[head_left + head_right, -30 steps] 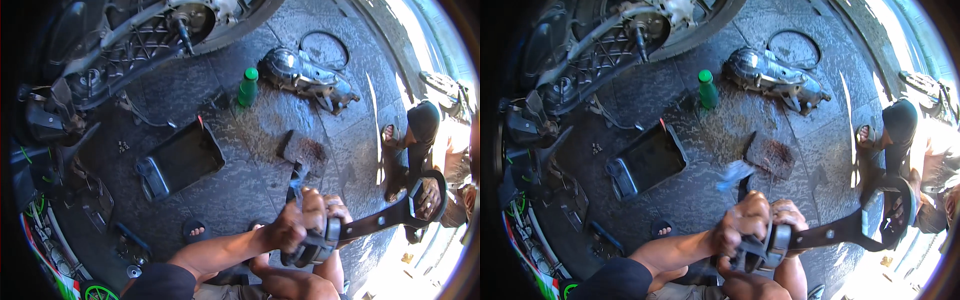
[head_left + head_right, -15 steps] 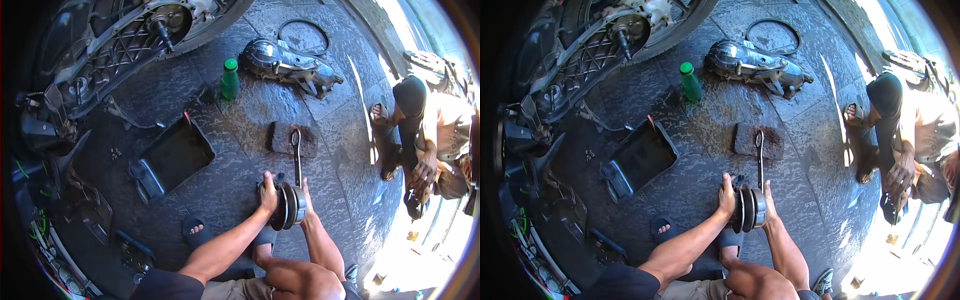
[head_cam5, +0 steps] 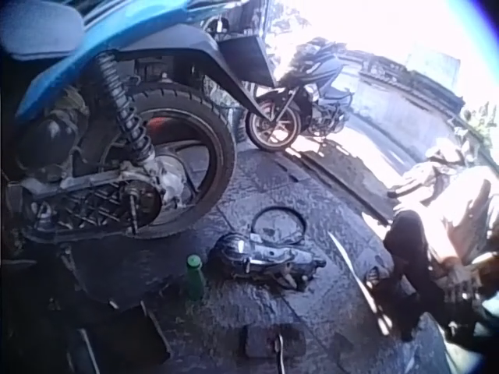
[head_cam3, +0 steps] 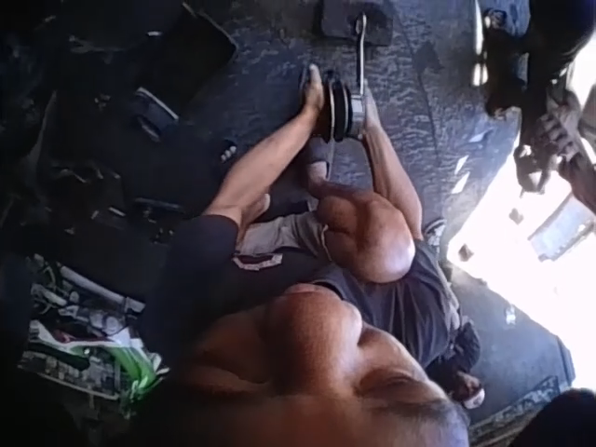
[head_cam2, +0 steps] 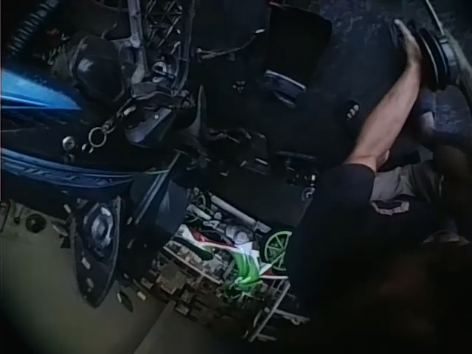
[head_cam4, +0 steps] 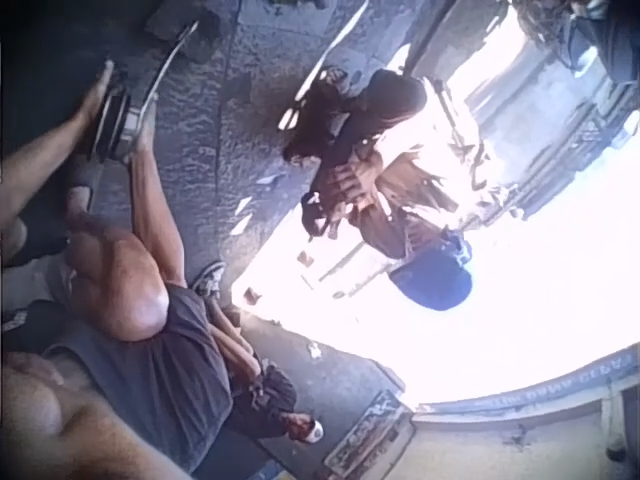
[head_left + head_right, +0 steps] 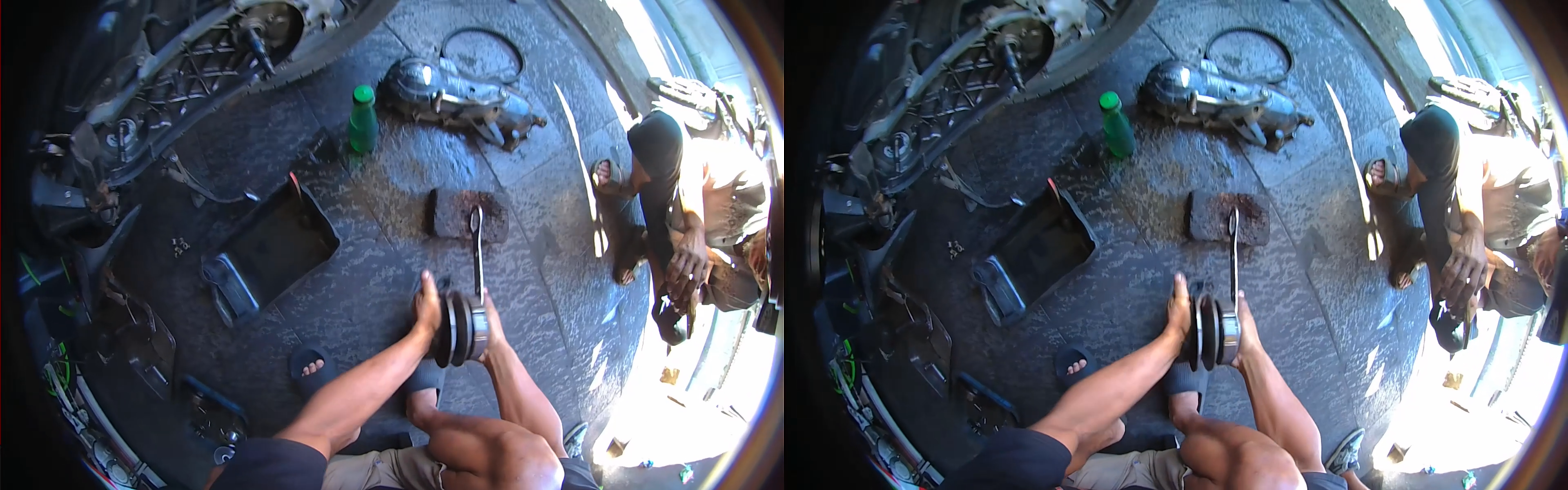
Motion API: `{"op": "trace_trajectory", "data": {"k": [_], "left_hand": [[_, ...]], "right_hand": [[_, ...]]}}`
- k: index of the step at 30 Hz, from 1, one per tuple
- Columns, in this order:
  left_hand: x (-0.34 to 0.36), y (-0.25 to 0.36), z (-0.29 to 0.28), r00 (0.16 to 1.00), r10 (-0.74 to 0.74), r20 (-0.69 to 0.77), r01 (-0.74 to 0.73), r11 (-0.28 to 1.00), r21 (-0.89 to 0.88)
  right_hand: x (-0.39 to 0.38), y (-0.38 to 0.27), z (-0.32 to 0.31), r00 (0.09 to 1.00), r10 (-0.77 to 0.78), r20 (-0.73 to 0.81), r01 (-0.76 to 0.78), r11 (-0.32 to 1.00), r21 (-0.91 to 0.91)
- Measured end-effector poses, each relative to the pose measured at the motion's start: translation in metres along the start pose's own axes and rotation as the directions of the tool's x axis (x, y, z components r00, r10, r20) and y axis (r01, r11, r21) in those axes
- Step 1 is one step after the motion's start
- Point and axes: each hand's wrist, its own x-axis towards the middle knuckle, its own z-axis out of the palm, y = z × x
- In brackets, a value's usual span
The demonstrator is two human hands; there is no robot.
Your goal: Repair and reassemble the CVT transmission components of a scooter.
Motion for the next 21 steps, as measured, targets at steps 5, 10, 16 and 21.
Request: {"op": "trace_trajectory", "data": {"k": [5,10,16,21], "left_hand": [[0.018,-0.047,-0.004,0.908,-0.417,-0.029,0.409,0.902,-0.140],[-0.005,-0.021,-0.001,0.983,0.182,0.013,-0.182,0.983,0.032],[-0.002,0.041,0.011,0.416,0.747,0.519,-0.888,0.457,0.055],[0.002,0.042,0.011,0.567,0.670,0.479,-0.793,0.601,0.097]], "right_hand": [[0.014,0.001,-0.015,0.973,0.118,0.201,-0.119,0.993,-0.007],[0.020,0.001,-0.022,0.945,-0.034,0.324,-0.032,0.980,0.198],[0.011,-0.017,-0.012,0.920,-0.104,0.379,-0.009,0.958,0.285],[0.005,-0.014,-0.011,0.950,-0.053,0.307,-0.010,0.980,0.198]]}}
